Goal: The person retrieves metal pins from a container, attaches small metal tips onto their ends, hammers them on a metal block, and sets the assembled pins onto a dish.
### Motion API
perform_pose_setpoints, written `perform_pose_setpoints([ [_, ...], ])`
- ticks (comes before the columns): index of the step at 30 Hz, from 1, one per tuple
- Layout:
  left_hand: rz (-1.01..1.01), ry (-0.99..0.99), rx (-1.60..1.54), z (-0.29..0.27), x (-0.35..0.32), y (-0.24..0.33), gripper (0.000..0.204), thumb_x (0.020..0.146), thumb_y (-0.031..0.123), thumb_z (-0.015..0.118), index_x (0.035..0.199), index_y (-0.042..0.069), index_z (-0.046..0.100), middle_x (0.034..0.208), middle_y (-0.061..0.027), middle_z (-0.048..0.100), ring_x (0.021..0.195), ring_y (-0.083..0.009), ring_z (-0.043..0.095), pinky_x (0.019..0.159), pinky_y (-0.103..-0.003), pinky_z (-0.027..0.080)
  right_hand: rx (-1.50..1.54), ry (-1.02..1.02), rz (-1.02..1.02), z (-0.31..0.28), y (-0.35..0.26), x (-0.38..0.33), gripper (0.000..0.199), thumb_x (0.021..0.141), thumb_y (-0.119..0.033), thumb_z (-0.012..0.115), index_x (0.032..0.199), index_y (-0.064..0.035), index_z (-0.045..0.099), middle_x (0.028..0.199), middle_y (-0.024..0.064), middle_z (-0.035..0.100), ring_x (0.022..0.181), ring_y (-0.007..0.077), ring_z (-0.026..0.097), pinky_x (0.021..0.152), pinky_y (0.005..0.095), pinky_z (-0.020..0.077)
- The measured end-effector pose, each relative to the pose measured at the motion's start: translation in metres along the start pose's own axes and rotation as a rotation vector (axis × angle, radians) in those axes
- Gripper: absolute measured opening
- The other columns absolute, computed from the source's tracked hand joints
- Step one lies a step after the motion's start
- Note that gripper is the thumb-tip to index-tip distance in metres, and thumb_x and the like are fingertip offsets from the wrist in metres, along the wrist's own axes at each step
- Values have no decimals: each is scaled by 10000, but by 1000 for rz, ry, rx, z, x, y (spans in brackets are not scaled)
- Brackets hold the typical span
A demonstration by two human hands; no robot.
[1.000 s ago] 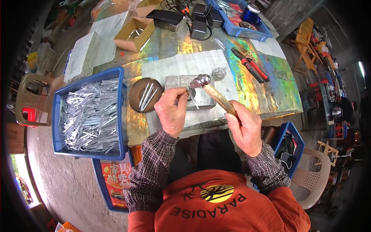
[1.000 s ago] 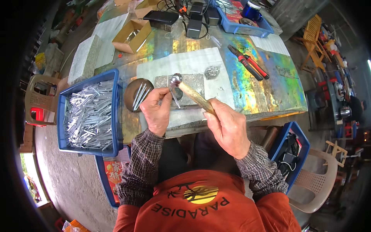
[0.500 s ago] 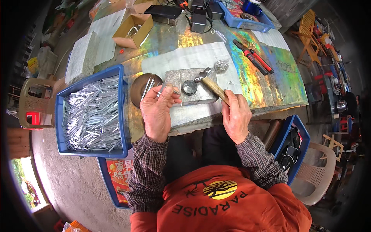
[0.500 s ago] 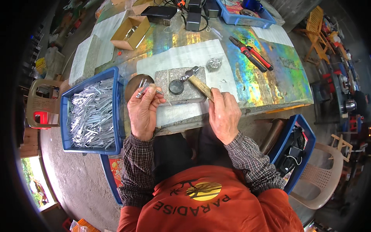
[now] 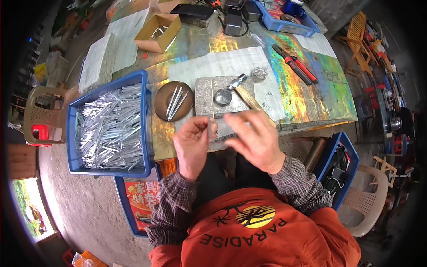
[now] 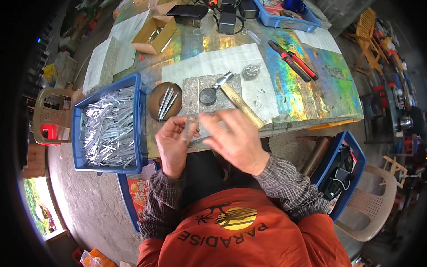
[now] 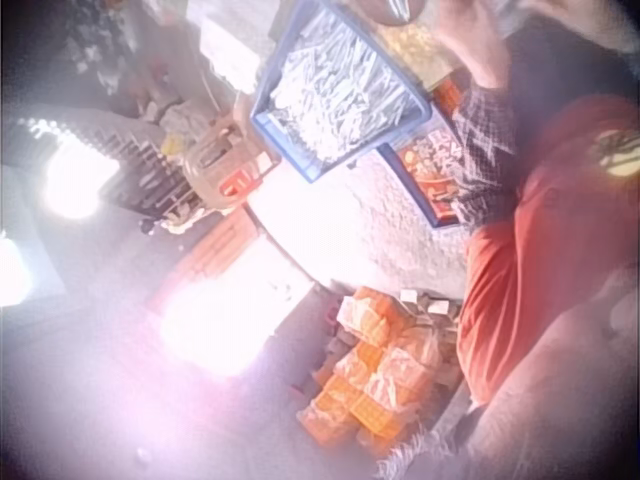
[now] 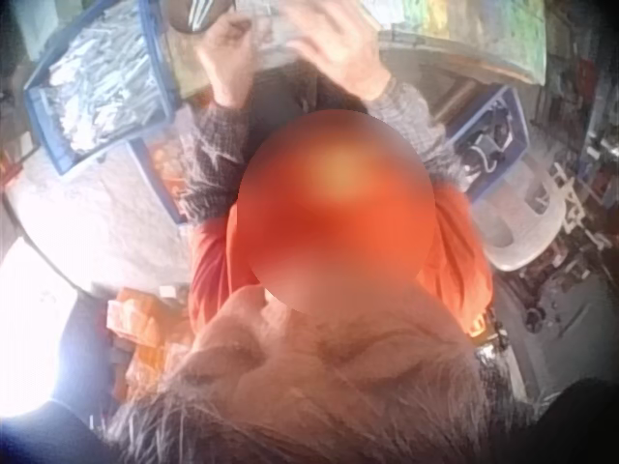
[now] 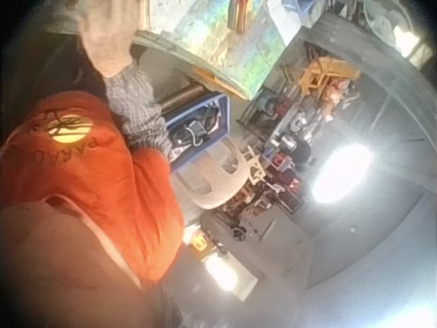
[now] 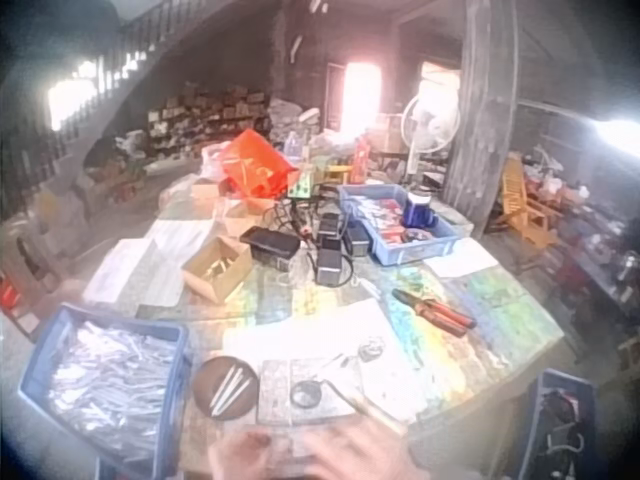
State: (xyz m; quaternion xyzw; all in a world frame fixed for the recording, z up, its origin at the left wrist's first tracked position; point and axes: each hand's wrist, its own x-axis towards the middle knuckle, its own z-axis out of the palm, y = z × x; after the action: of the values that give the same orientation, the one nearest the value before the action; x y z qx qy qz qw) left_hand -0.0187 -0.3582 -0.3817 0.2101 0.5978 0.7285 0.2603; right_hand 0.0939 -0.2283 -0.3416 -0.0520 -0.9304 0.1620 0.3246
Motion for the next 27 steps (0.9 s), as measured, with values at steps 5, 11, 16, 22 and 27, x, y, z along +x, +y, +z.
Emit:
perform_pose_setpoints([
  [5,1,-38,-145,13,-22,9,261,809,-109,585,1060,-41,569,915,-69,634,809,-106,607,737,-230,496,304,-4,-132,15,-6,3,334,693,-88,736,1002,-14,633,850,110,590,682,256,593,574,329,488],
  [11,152,-93,262,0,-28,1,296,770,-79,621,1055,-7,590,896,-108,645,784,-159,632,702,-268,506,451,32,-58,22,-13,-2,226,725,-31,688,933,-13,602,805,108,594,688,268,610,562,331,489],
  [16,308,-108,547,-2,-24,18,234,762,-54,629,988,-2,604,824,-128,615,730,-226,622,647,-295,489,582,-84,125,17,-14,6,110,787,-59,658,884,-27,616,752,108,594,651,258,599,546,314,464],
  [22,418,-119,654,-10,-20,15,140,770,-27,619,906,1,616,800,-127,609,700,-256,604,621,-321,467,1115,-288,615,26,-4,4,97,890,-107,586,869,-15,611,633,-23,542,531,21,491,474,198,389],
  [27,528,-66,785,-23,-2,12,120,762,-23,618,881,-1,623,802,-130,613,733,-266,601,664,-343,464,1103,-136,606,37,-14,-4,182,871,-56,595,1043,-16,555,655,-16,529,526,30,482,477,185,396],
])
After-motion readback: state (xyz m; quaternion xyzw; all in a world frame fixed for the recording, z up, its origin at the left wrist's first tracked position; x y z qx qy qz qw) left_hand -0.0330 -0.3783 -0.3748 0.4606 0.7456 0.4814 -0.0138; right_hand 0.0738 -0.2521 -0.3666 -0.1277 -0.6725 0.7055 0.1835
